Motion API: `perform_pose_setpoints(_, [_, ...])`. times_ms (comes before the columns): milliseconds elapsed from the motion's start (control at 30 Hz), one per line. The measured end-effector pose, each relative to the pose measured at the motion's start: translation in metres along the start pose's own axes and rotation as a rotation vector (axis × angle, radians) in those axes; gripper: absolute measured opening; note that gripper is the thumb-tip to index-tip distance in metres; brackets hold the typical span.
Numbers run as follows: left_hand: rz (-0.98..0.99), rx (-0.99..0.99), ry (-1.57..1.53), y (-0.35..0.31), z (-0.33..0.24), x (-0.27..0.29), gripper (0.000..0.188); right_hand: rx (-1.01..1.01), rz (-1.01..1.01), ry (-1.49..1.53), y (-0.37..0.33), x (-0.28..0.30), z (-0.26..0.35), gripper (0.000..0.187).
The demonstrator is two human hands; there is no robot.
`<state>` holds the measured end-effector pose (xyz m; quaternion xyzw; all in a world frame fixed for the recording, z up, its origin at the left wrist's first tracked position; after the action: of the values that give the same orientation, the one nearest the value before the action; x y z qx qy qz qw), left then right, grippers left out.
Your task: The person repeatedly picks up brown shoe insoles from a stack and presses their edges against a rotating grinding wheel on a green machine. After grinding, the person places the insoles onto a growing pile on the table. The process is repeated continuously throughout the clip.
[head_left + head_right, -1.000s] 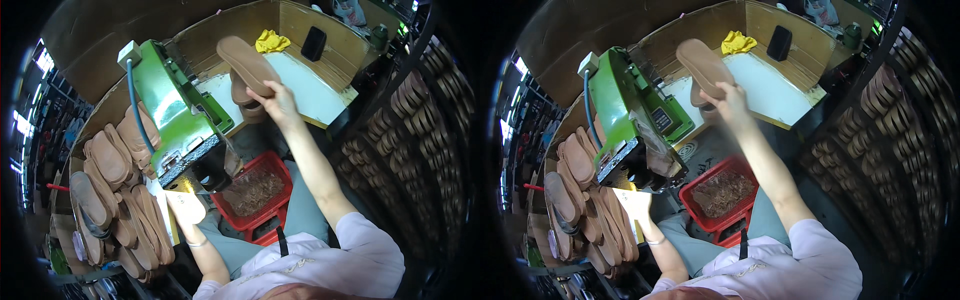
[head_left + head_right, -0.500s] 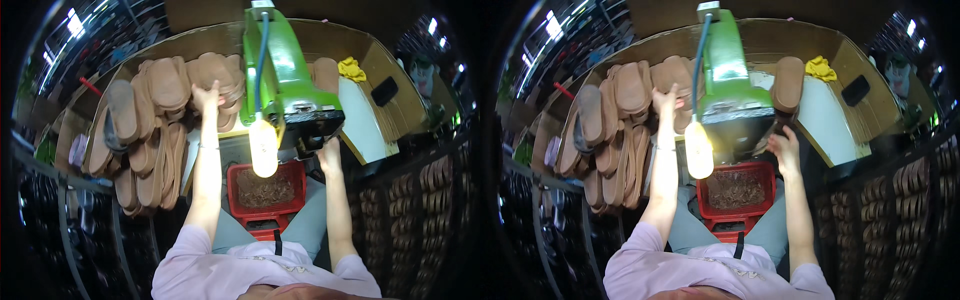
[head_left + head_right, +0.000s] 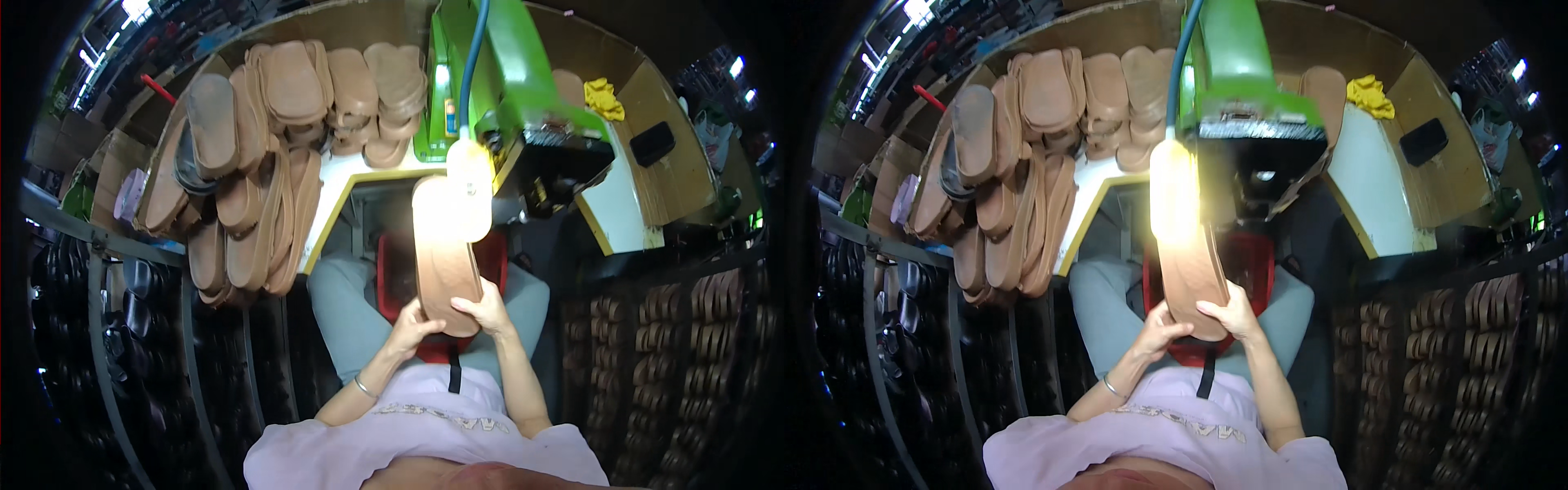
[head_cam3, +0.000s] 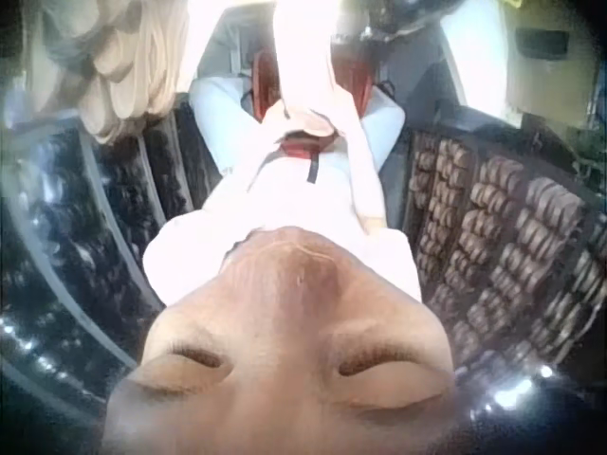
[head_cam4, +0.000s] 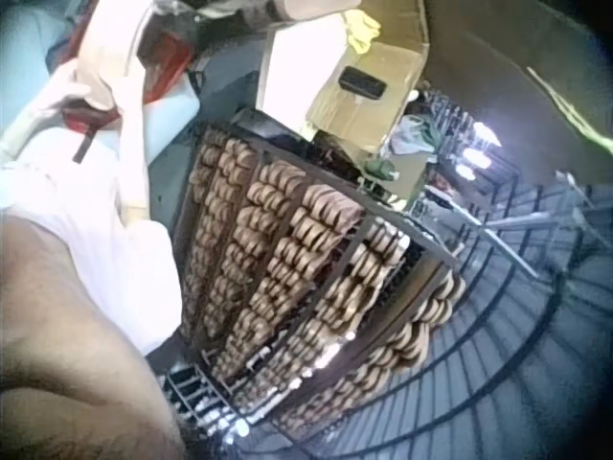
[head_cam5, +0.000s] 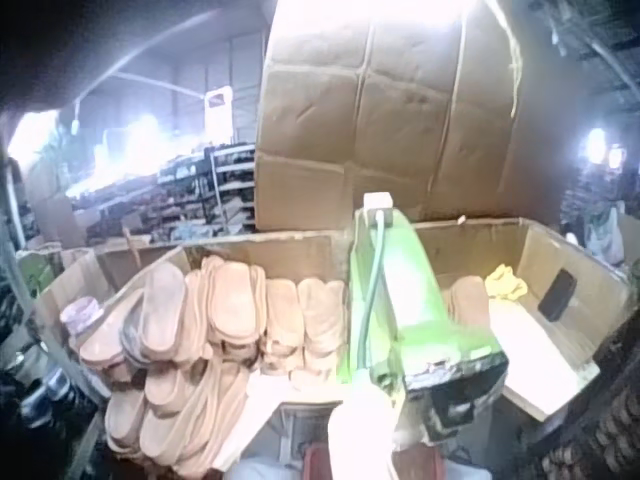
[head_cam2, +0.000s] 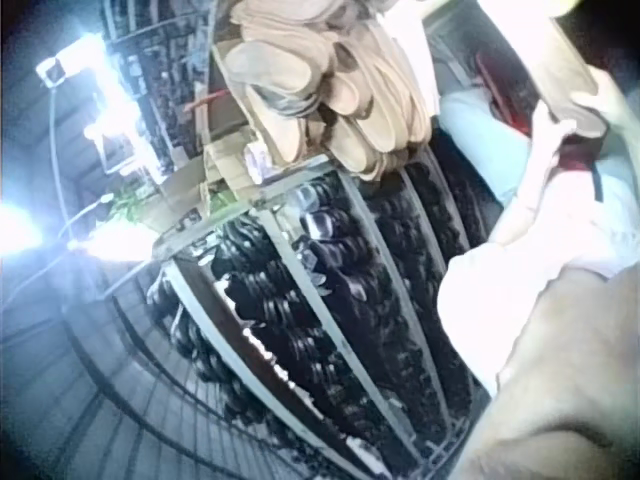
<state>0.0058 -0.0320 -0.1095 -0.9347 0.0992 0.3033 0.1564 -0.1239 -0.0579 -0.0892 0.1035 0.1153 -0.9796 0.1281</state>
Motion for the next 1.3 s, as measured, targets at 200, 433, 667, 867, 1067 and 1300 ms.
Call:
perform_pose_setpoints(200, [-0.036,-0.119,0.077,0.023,-0.054,-0.024,0.039,-0.163,-0.031,-0.156,-0.088,0.038,-0.041,0.045])
perform_pose_setpoints(433, [0.059,-0.301,0.519,0.069,-0.07,-0.1,0.027,-0.252,-0.197,-0.041,-0.133,0.029,-0.059,0.045])
perform_pose_setpoints(667, [0.054,-0.306,0.479,0.065,-0.084,-0.109,0.025,-0.24,-0.203,0.02,-0.165,0.02,-0.047,0.046])
perform_pose_setpoints(867, [-0.048,-0.176,0.279,0.053,-0.085,-0.093,0.012,-0.181,-0.294,0.036,-0.185,0.035,-0.027,0.055])
perform_pose_setpoints(1067, [-0.083,-0.267,0.181,0.05,-0.072,-0.07,0.006,-0.095,-0.552,0.066,-0.203,0.065,-0.007,0.065])
perform_pose_setpoints(1300, [-0.033,-0.243,0.182,0.05,-0.074,-0.075,0.02,0.241,-0.855,0.036,-0.208,0.127,0.044,0.057])
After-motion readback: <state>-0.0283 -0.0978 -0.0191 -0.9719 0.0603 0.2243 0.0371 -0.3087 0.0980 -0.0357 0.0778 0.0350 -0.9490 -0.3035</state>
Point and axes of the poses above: each hand's wrist, its own y-axis towards the middle knuckle, its own x-axis out of the back of the hand, z = x × y, the point moved 9 cm from there along y, towards the middle knuckle, and after that the axes turned 6 degrees about -y, right-handed, at the moved point
